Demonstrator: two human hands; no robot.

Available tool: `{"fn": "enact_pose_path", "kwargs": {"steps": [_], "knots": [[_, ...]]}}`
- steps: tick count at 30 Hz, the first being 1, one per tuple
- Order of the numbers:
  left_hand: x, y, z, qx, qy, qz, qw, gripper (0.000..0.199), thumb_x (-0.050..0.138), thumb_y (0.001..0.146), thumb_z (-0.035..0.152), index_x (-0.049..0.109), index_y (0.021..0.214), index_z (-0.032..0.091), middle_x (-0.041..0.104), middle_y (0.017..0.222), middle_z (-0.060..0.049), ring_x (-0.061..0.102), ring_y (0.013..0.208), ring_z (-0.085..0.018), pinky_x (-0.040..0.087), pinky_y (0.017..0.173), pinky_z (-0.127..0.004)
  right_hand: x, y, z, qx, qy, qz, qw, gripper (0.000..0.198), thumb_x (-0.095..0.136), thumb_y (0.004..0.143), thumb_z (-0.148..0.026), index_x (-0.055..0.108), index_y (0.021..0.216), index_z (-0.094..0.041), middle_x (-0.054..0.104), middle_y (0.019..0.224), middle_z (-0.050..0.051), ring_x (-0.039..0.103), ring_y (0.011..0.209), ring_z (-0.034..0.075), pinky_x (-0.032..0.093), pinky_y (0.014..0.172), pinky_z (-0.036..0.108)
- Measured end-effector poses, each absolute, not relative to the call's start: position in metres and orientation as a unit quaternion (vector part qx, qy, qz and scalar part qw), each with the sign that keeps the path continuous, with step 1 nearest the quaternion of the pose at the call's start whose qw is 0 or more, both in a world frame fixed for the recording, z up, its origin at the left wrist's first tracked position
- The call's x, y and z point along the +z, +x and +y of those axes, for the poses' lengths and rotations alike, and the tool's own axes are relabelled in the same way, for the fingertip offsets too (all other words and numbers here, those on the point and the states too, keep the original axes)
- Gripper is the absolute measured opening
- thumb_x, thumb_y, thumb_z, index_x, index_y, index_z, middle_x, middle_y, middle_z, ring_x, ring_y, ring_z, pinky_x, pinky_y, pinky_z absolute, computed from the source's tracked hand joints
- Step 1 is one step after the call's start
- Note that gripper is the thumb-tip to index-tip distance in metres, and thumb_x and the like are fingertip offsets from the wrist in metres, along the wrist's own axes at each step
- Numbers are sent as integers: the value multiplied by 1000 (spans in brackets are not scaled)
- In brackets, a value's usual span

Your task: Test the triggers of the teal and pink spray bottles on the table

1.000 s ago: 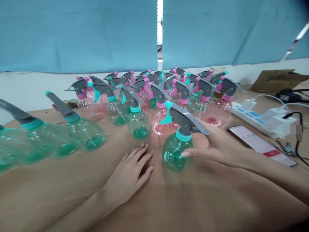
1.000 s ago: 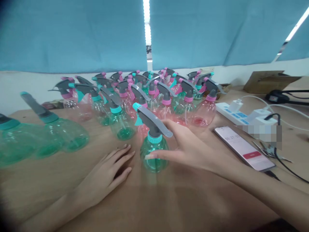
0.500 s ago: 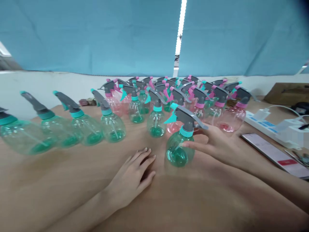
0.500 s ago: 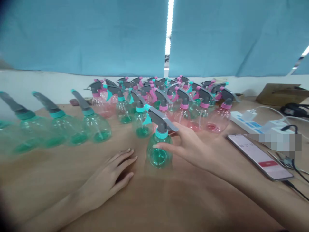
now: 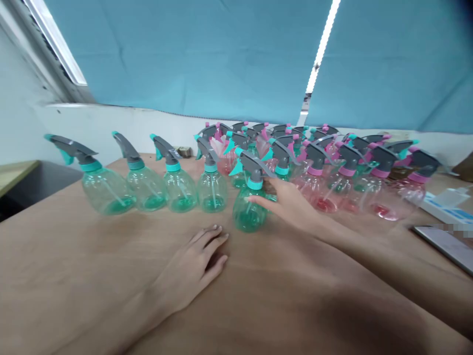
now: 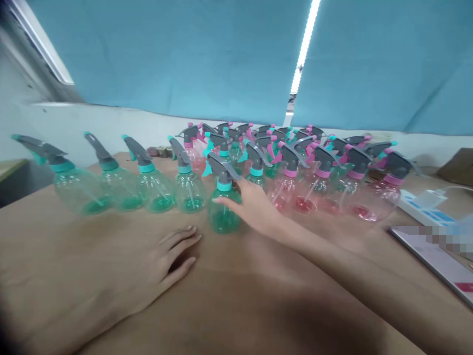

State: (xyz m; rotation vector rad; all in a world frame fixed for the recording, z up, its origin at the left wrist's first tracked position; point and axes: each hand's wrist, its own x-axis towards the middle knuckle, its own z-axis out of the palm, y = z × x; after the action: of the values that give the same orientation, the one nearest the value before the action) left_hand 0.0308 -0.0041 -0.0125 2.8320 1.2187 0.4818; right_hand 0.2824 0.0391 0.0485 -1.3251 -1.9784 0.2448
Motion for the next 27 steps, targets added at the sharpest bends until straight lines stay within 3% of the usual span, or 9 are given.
{"fn": "enact_pose_path", "kwargs": {"steps": [8,14,20,24,27], "knots": [[-11,31,-6,165,908,385,19,35,46,96,32,54,127,18,56,132,-9,49,123,-26,41,102,-43,50,268,69,81,-531,-764,358,46,60,84,-43,53,119,-13,69,103,11,65,90,26,49,76,37],[-13,31,-5,185,905,382,27,34,48,95,31,54,126,18,57,130,-10,50,122,-27,42,101,-44,54,265,78,70,-558,-756,334,42,58,85,-40,53,117,-12,67,85,9,63,76,27,47,65,36],[-12,32,-5,186,906,380,14,34,47,95,31,54,126,19,57,129,-9,51,121,-27,43,100,-43,53,264,85,70,-565,-750,337,47,57,86,-38,50,122,-8,68,90,12,65,81,30,49,68,40],[-11,32,-5,176,908,380,0,34,46,96,32,54,126,17,57,129,-10,51,121,-26,44,100,-42,48,266,78,78,-558,-747,352,57,57,87,-40,44,129,-5,66,112,18,64,101,32,51,81,44],[-11,32,-5,172,910,378,-4,35,46,96,31,54,126,17,57,129,-10,52,121,-26,44,99,-42,47,275,60,91,-544,-750,365,53,57,87,-38,45,129,-8,58,131,15,56,119,27,48,96,40]]}}
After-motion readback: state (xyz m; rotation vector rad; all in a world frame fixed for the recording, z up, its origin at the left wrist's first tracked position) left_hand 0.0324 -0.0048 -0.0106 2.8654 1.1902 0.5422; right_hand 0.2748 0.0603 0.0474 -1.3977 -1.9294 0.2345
